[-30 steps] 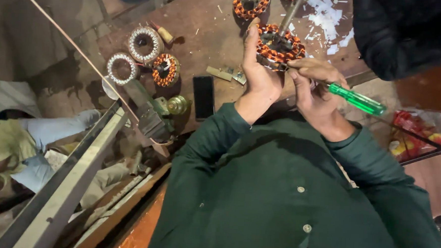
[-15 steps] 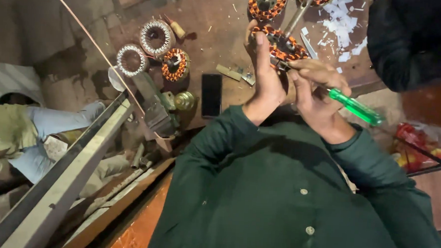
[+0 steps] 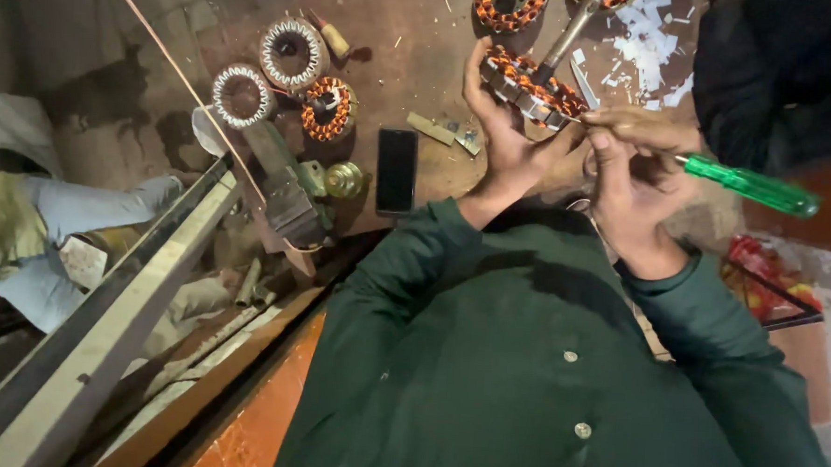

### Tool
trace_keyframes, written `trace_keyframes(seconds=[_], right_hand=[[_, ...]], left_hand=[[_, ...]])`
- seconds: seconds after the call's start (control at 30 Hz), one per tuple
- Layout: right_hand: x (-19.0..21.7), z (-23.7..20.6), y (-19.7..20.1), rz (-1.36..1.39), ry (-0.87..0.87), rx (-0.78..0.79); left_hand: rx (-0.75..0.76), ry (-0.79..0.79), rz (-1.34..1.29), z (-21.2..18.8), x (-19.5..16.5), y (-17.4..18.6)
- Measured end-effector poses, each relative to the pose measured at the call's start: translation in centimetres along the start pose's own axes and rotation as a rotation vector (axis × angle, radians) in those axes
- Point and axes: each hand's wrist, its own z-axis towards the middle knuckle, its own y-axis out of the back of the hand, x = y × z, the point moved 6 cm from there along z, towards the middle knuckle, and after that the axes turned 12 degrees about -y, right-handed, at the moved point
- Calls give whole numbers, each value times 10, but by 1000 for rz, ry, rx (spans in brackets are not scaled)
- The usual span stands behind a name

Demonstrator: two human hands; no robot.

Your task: The person winds copper wire around a motor stator core, using a screwdriver to adjust the winding and scissors to trim the wire. They insert a small white insulating piece into the stator slots and continue winding and trimming the wire.

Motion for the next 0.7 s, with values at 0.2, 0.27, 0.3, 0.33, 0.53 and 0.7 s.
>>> trace_keyframes(seconds=[0.2,0.27,0.3,0.33,0.53,0.7], right_hand=[[15,-4,-14,-263,315,119],[20,-3,-16,-282,325,118],[23,-3,-18,-305,342,113],[26,-3,-19,-328,361,109],[29,1,-30,-504,522,121],[21,6,-20,-155,260,158]], left_hand=[[-23,-56,22,0,5,4],[-40,-66,13,0,5,6],[-49,-67,9,-1,5,7],[-51,-56,15,-2,5,7],[-61,-103,177,-5,-2,8],[-36,-352,639,9,-25,9]])
